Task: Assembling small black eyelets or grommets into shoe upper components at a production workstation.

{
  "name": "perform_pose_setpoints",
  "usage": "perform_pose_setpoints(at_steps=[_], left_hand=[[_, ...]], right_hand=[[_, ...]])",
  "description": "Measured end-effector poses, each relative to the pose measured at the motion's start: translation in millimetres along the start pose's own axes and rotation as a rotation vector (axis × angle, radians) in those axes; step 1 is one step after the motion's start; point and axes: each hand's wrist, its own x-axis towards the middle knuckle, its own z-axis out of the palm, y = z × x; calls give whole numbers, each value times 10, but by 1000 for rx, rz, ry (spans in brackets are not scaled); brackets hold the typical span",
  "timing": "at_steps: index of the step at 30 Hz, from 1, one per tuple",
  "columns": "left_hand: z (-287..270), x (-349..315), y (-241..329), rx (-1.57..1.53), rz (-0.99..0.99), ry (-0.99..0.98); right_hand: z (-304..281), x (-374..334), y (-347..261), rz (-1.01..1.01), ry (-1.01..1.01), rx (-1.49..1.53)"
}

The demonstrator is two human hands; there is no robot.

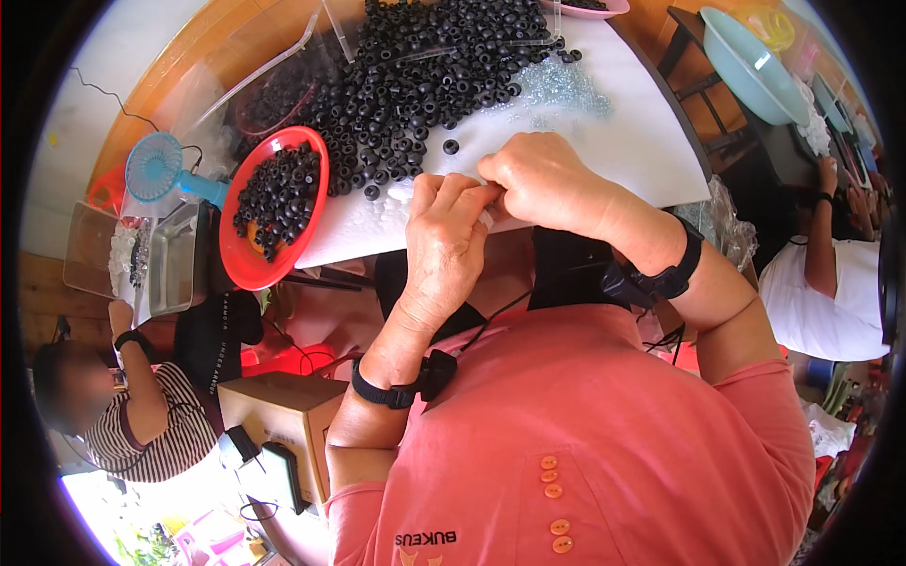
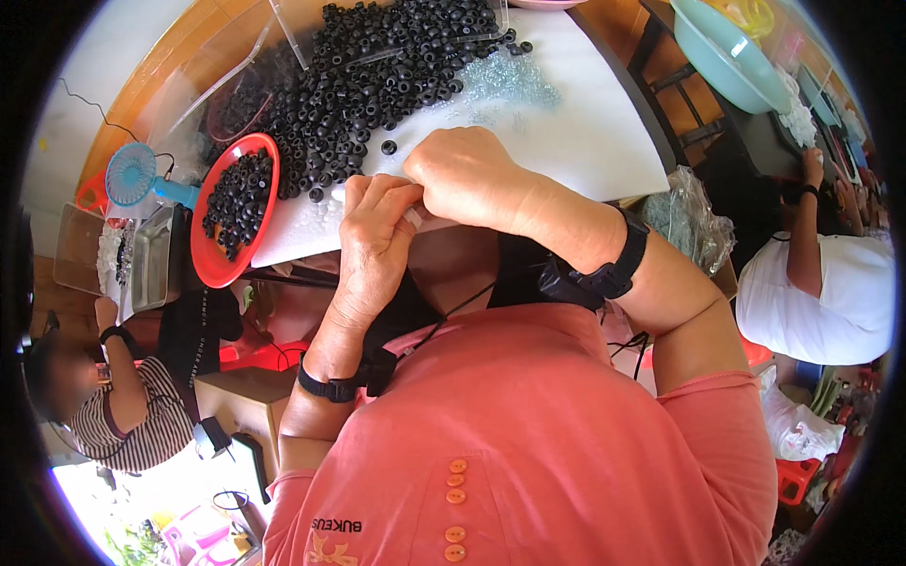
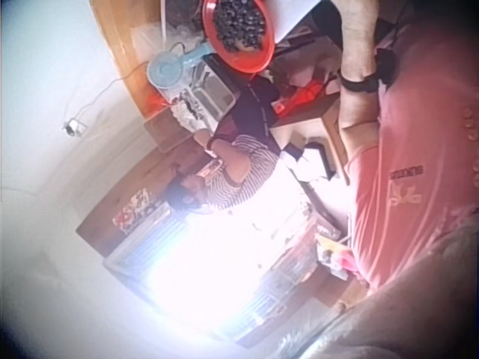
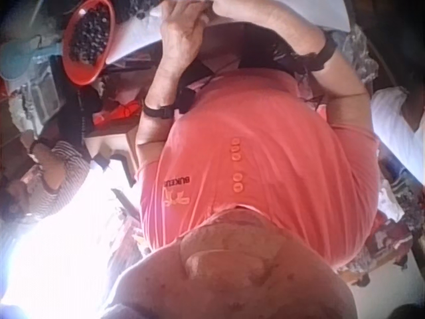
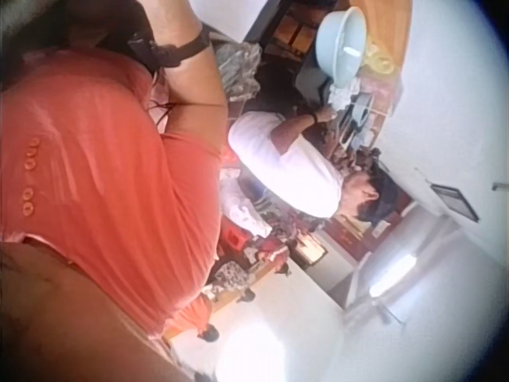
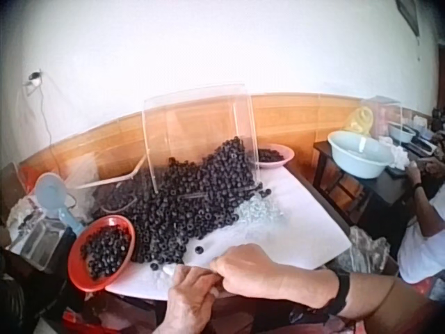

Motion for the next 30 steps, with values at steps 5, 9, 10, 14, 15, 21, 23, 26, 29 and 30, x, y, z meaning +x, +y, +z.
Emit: perform_pose_setpoints(at_steps=[5, 9, 10, 14, 15, 21, 23, 26, 29, 30], left_hand=[[26, 41, -75, -1, 22, -32], [49, 70, -87, 14, 25, -33], [49, 71, -92, 19, 23, -34], [124, 164, -136, 41, 103, -3], [135, 173, -140, 41, 108, -2], [224, 187, -127, -28, -64, 38], [233, 193, -122, -42, -131, 46], [235, 186, -170, -59, -153, 52], [233, 187, -181, -56, -123, 27], [230, 198, -179, -46, -136, 27]], right_hand=[[-59, 59, 120, 153, -133, 295], [-66, 51, 181, 174, -162, 384], [-56, 37, 189, 168, -144, 392], [-75, 1, 258, 213, -156, 506], [-84, -2, 257, 213, -153, 505], [-53, -65, 153, 163, 35, 183], [-63, -49, 162, 172, 19, 182], [-13, -33, 254, 129, 25, 201], [-125, 38, 257, 198, -93, 368], [-205, 71, 229, 324, -233, 505]])
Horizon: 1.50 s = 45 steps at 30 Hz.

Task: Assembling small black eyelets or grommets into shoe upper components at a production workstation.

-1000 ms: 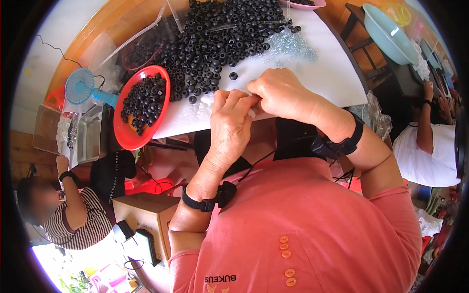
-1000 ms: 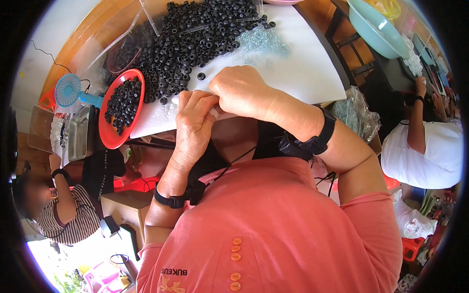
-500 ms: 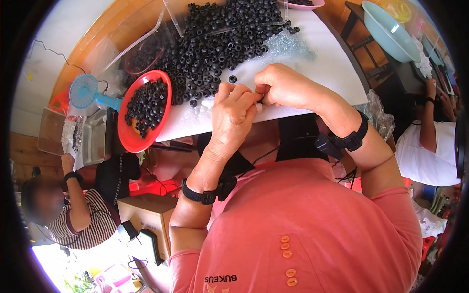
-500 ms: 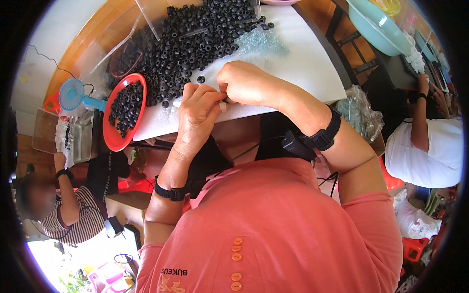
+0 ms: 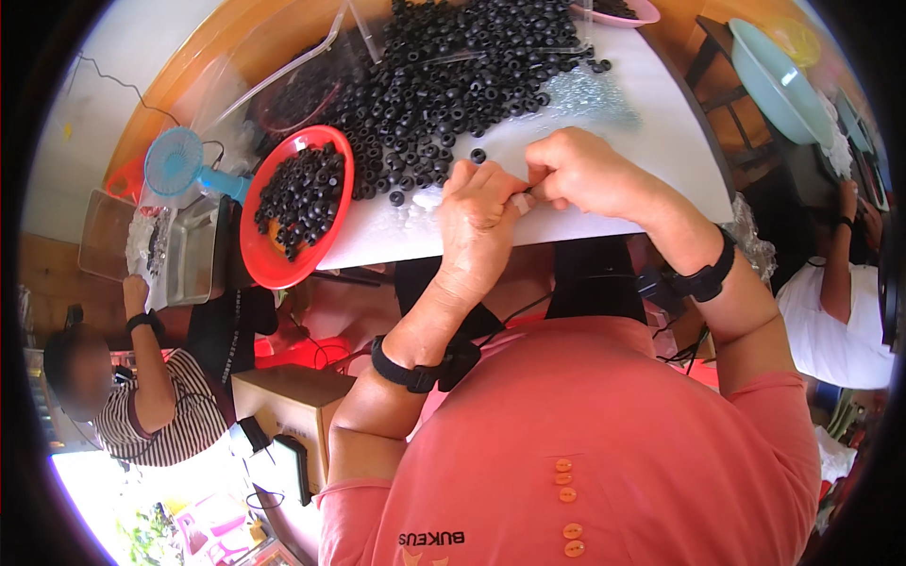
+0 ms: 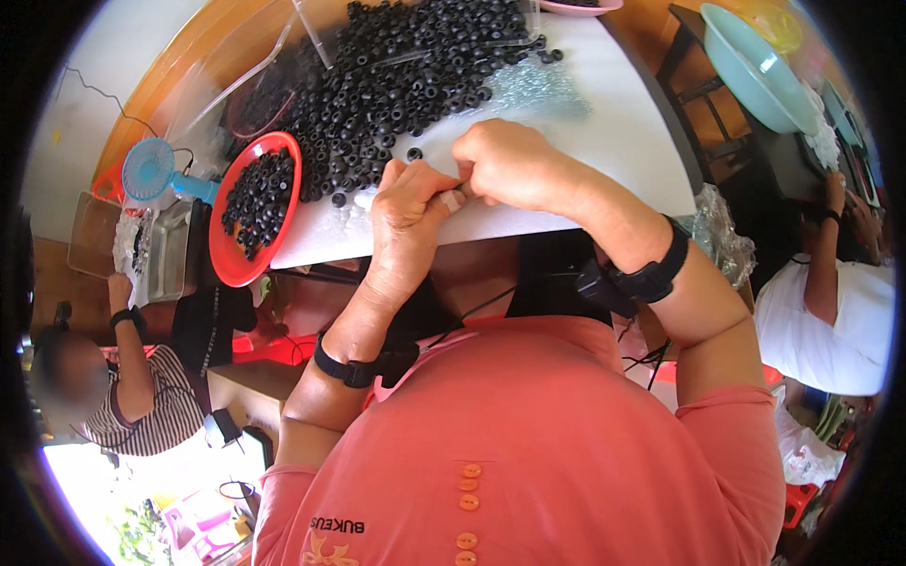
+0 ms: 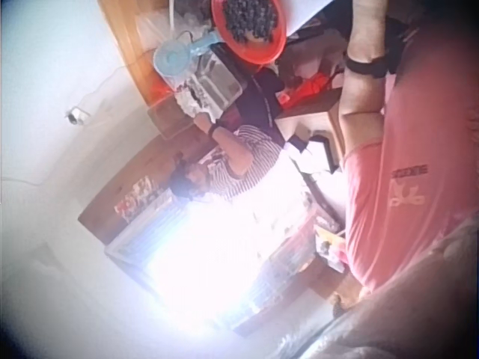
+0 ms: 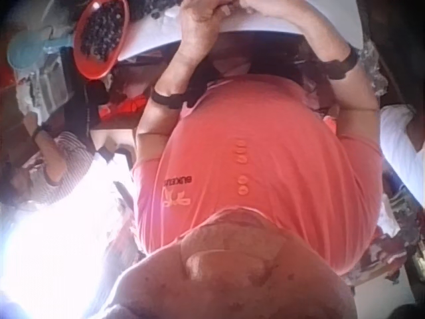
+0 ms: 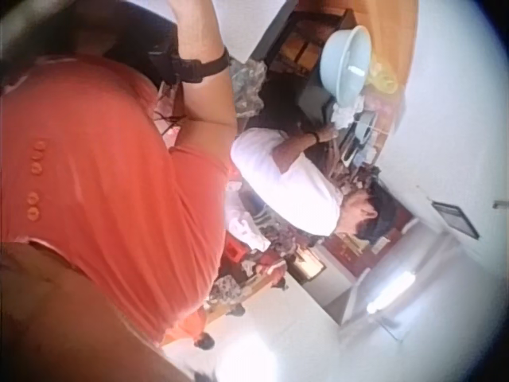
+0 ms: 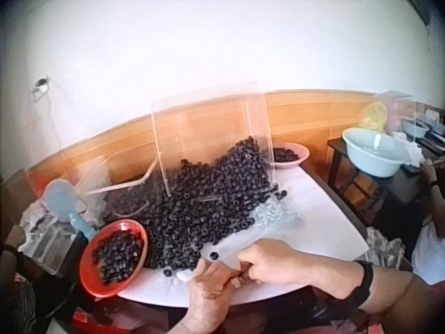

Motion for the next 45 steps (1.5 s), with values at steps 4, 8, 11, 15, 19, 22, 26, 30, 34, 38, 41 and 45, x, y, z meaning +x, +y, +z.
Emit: perform_pose_setpoints(at_steps=[4, 8, 11, 15, 19, 22, 26, 30, 34, 38, 41, 45], left_hand=[[9, 9, 1, 17, 46, 5], [48, -7, -65, 193, 165, 30], [16, 4, -15, 36, 148, 8], [-96, -31, -22, 25, 196, 124], [-814, 66, -35, 293, -25, 412], [-1392, 131, -426, 433, -230, 423], [-965, 284, -208, 558, 101, 351], [-194, 334, 137, 262, 219, 109], [-69, 351, 44, 432, 180, 128], [-224, 279, -152, 555, 158, 98], [-276, 284, -167, 560, 193, 29], [-239, 357, -223, 601, 226, 13]], right_hand=[[31, 55, 27, -90, 44, 15], [96, 105, 55, -89, 42, -242], [138, 16, 85, -118, 124, -198], [165, -147, 217, -149, 204, 203], [125, -476, 655, -259, 496, 664], [-33, -622, 796, -281, 650, 654], [-57, -576, 914, -270, 744, 570], [74, -271, 680, -375, 892, -130], [117, -110, 552, -346, 773, -634], [110, -95, 550, -368, 677, -795], [100, -121, 534, -411, 660, -771], [166, -79, 490, -606, 735, -689]])
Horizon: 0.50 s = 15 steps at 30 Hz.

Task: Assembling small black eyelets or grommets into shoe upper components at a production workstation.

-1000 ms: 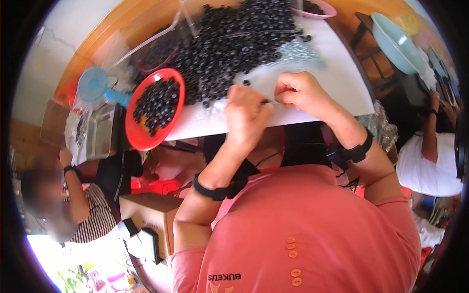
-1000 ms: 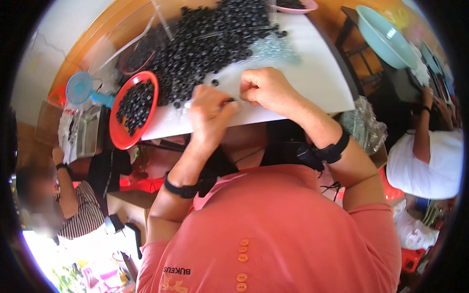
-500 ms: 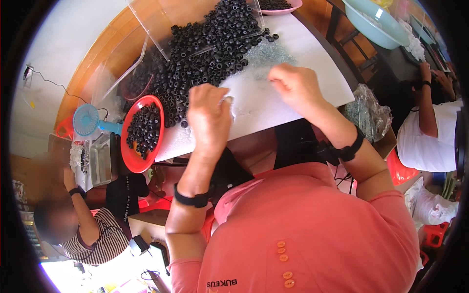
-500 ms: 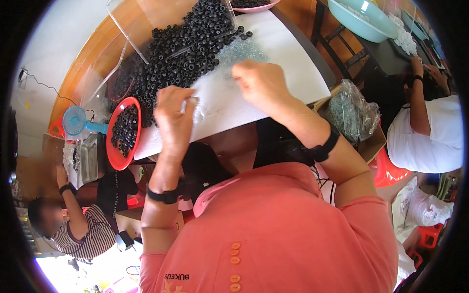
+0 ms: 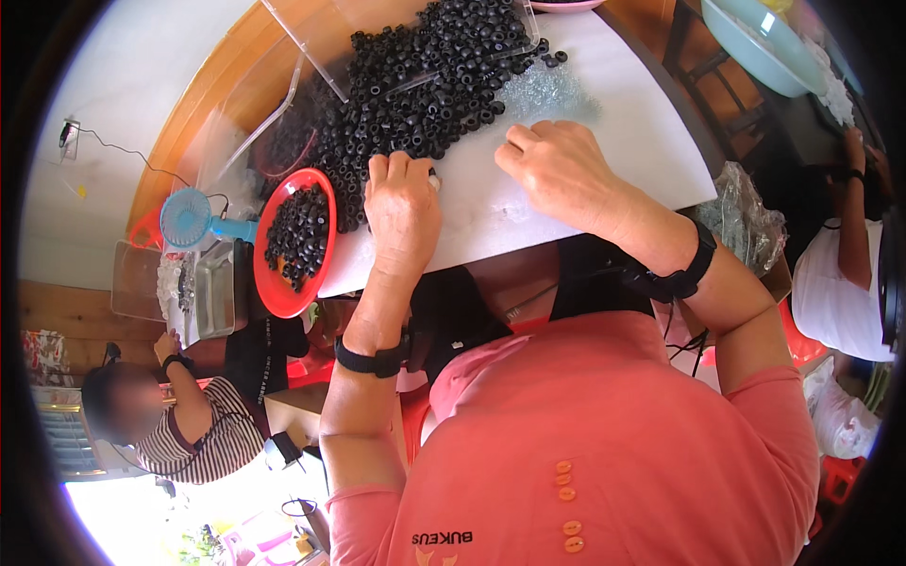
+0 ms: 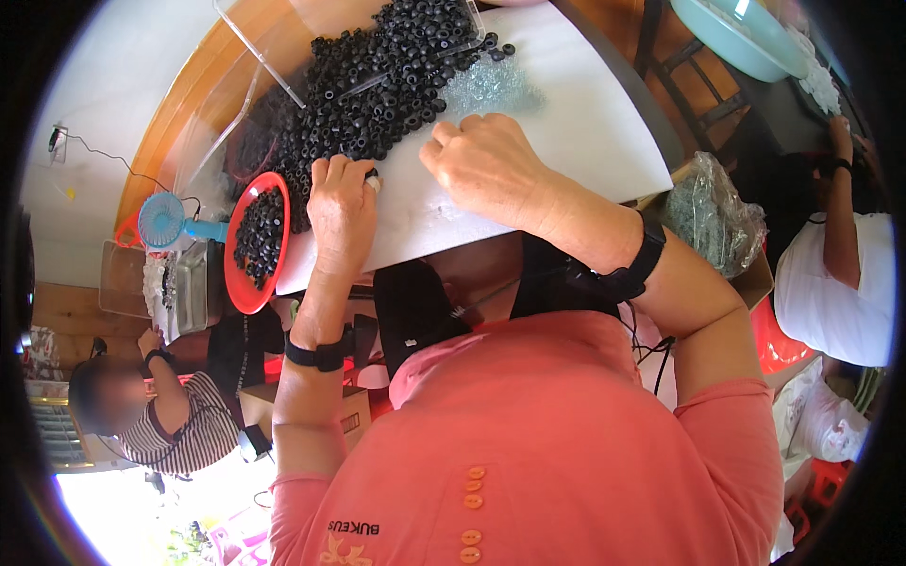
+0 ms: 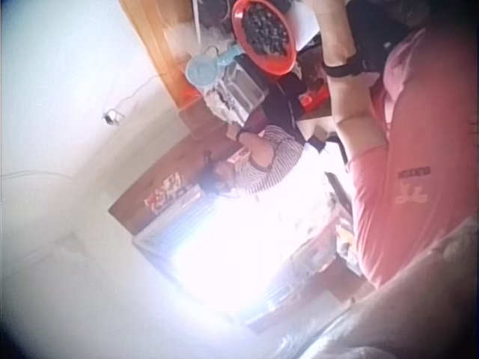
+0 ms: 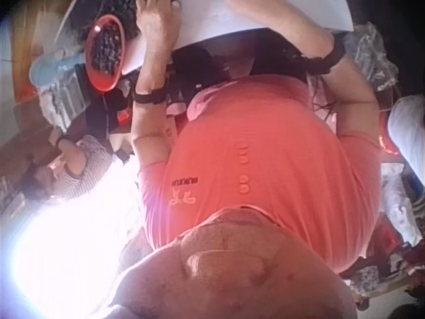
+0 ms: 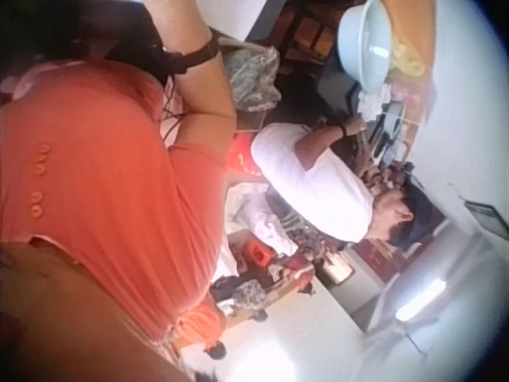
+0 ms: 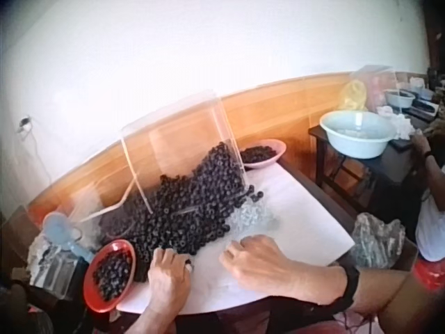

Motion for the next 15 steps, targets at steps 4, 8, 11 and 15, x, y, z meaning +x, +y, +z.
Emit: perform_pose_setpoints(at_steps=[4, 8, 11, 15], left_hand=[[-3, 27, -46, 17, 17, 26], [-145, -18, 140, -124, 7, 76], [-152, -122, 200, -216, 0, 61], [-121, -251, 255, -309, -11, 13]], right_hand=[[11, 2, -167, -20, 41, 118], [-18, -109, -126, 90, 187, 376], [-77, -196, -81, 131, 179, 456], [-283, -310, 12, 222, 180, 452]])
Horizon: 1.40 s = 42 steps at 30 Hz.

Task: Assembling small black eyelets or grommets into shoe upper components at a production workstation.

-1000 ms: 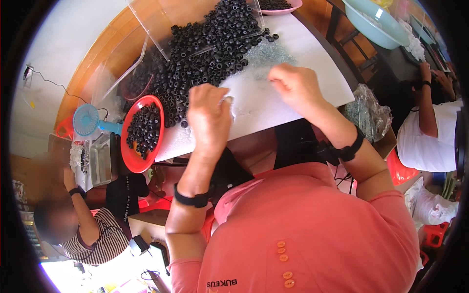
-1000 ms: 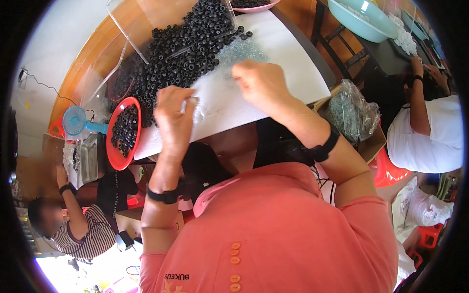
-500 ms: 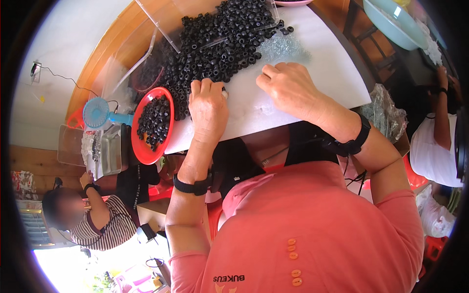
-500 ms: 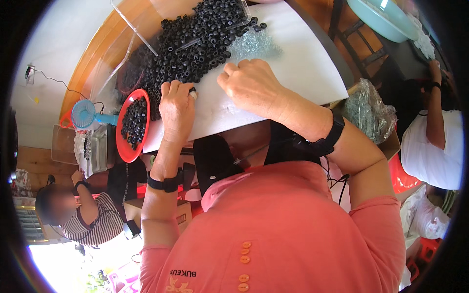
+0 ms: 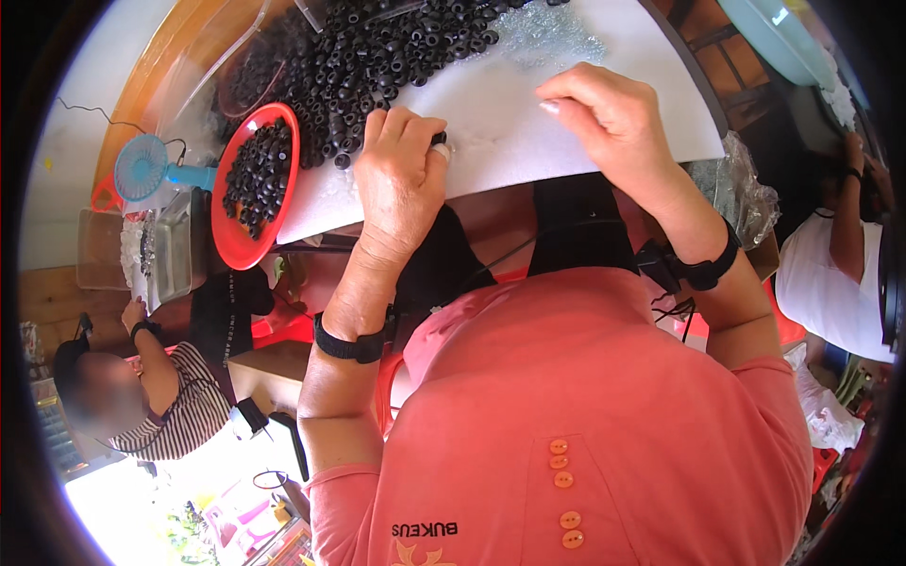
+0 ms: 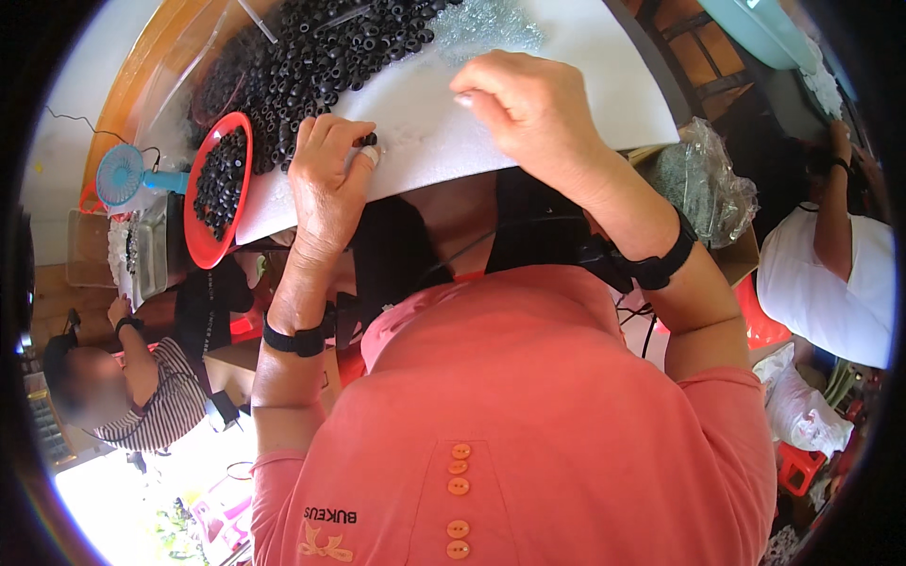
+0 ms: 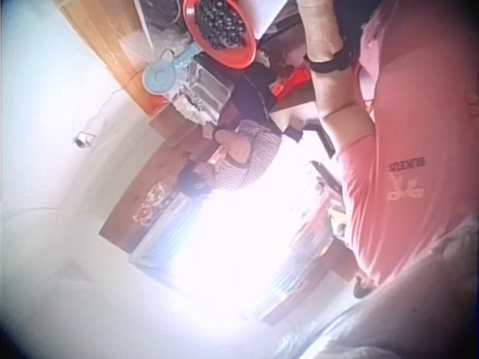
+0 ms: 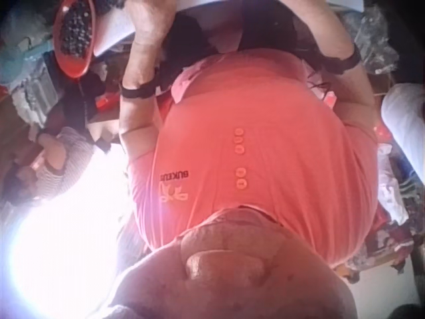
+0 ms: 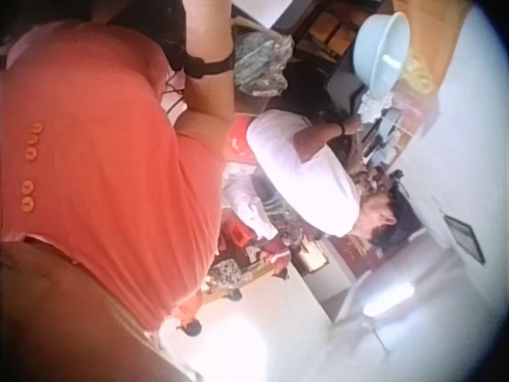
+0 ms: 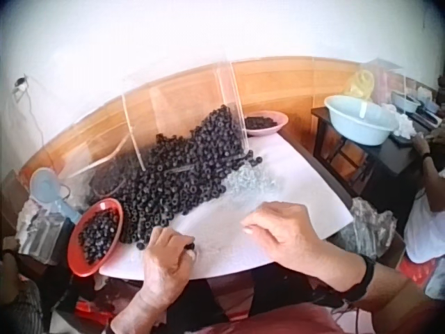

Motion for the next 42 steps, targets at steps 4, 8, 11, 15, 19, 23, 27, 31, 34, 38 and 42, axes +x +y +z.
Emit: perform_pose_setpoints(at_steps=[4, 8, 11, 15, 19, 23, 27, 31, 34, 38, 42], left_hand=[[21, -107, -20, -89, -41, 49], [28, -87, -41, -13, -42, 2], [67, -31, -40, 23, 21, 15], [97, -114, -37, 50, 42, 74], [146, -133, -69, 54, 42, 104], [138, -146, -38, 44, -26, 53], [152, -158, -65, 58, 12, 105], [168, -161, -83, 58, 18, 113], [159, -159, -56, 59, -8, 92], [146, -161, -55, 50, -43, 69], [139, -165, -47, 50, -42, 72]], right_hand=[[-208, -144, 156, 175, 83, -68], [-351, -169, 231, 244, 77, -176], [-336, -121, 161, 228, 50, -160], [-160, -70, -97, 87, -12, -11], [10, -258, -549, 64, -344, 310], [569, -763, -356, 187, -811, 301], [954, -1125, -26, 243, -1173, 78], [1178, -1391, -69, 275, -1323, -3], [1208, -1390, -87, 316, -1356, -34], [1122, -1347, -36, 394, -1189, 84], [1009, -1263, -6, 522, -1031, 206]])
